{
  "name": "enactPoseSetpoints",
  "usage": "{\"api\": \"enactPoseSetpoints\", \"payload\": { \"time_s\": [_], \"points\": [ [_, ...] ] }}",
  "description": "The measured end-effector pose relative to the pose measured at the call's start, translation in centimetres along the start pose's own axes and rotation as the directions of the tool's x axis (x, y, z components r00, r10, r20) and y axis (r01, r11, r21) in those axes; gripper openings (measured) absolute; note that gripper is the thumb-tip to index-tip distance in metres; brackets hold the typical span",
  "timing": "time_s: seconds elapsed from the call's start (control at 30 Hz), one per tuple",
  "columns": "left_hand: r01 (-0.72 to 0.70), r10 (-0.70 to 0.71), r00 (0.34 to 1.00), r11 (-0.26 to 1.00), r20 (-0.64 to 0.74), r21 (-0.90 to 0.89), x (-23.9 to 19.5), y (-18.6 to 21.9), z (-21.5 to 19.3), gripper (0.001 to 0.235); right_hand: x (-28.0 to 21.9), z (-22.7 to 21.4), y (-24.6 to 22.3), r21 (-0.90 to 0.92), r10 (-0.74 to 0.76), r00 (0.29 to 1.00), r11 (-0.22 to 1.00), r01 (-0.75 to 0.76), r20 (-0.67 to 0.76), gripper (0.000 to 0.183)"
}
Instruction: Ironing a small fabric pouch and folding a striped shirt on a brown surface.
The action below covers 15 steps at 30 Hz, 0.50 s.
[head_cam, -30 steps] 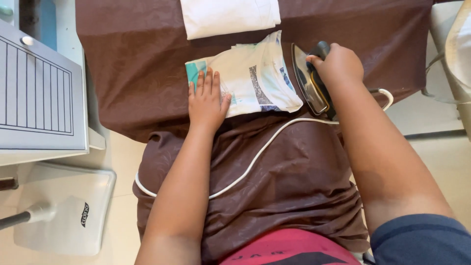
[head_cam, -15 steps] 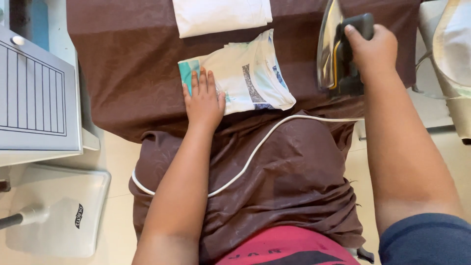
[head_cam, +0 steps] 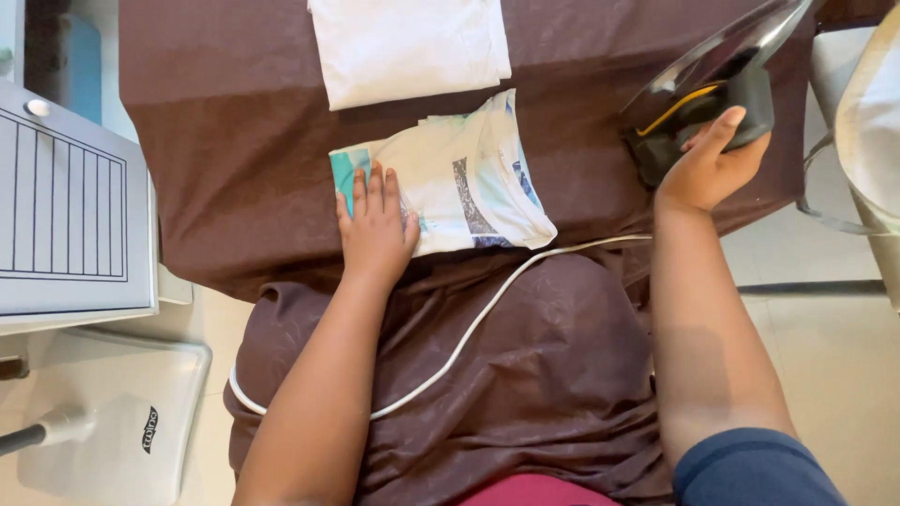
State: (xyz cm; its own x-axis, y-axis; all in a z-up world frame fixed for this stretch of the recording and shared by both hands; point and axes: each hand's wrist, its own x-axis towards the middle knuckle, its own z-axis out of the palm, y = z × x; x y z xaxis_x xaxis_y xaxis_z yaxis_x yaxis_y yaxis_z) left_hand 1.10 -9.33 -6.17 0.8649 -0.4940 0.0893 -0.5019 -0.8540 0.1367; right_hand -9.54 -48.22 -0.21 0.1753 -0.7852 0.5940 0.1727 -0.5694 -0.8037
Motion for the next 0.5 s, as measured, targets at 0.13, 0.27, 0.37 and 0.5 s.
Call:
{"api": "enactPoseSetpoints", "payload": {
  "time_s": [0.13, 0.27, 0.37, 0.5],
  "points": [
    [-0.012, 0.012, 1.000, 1.000, 0.010, -0.003, 0.8, 0.2, -0.1, 0.076, -1.5, -0.6, 3.0, 0.030, -0.108, 0.993, 0.994, 0.107, 0.035, 0.041],
    [-0.011, 0.015, 0.999, 0.993, 0.033, -0.115, 0.6, 0.3, -0.1, 0.077, -3.0, -2.2, 6.1, -0.129, -0.063, 0.996, 0.989, 0.071, 0.062, 0.038],
    [-0.002, 0.011, 0.998, 0.991, 0.062, -0.137, -0.1, 0.1, -0.5, 0.076, -3.9, -2.9, 5.6, -0.215, -0.042, 0.995, 0.975, 0.060, 0.085, 0.038],
    [0.005, 0.012, 0.996, 0.984, 0.091, -0.178, 0.2, 0.2, -1.8, 0.076, -6.3, -3.7, 4.7, -0.436, 0.030, 0.985, 0.894, -0.103, -0.171, 0.060]
  ]
}}
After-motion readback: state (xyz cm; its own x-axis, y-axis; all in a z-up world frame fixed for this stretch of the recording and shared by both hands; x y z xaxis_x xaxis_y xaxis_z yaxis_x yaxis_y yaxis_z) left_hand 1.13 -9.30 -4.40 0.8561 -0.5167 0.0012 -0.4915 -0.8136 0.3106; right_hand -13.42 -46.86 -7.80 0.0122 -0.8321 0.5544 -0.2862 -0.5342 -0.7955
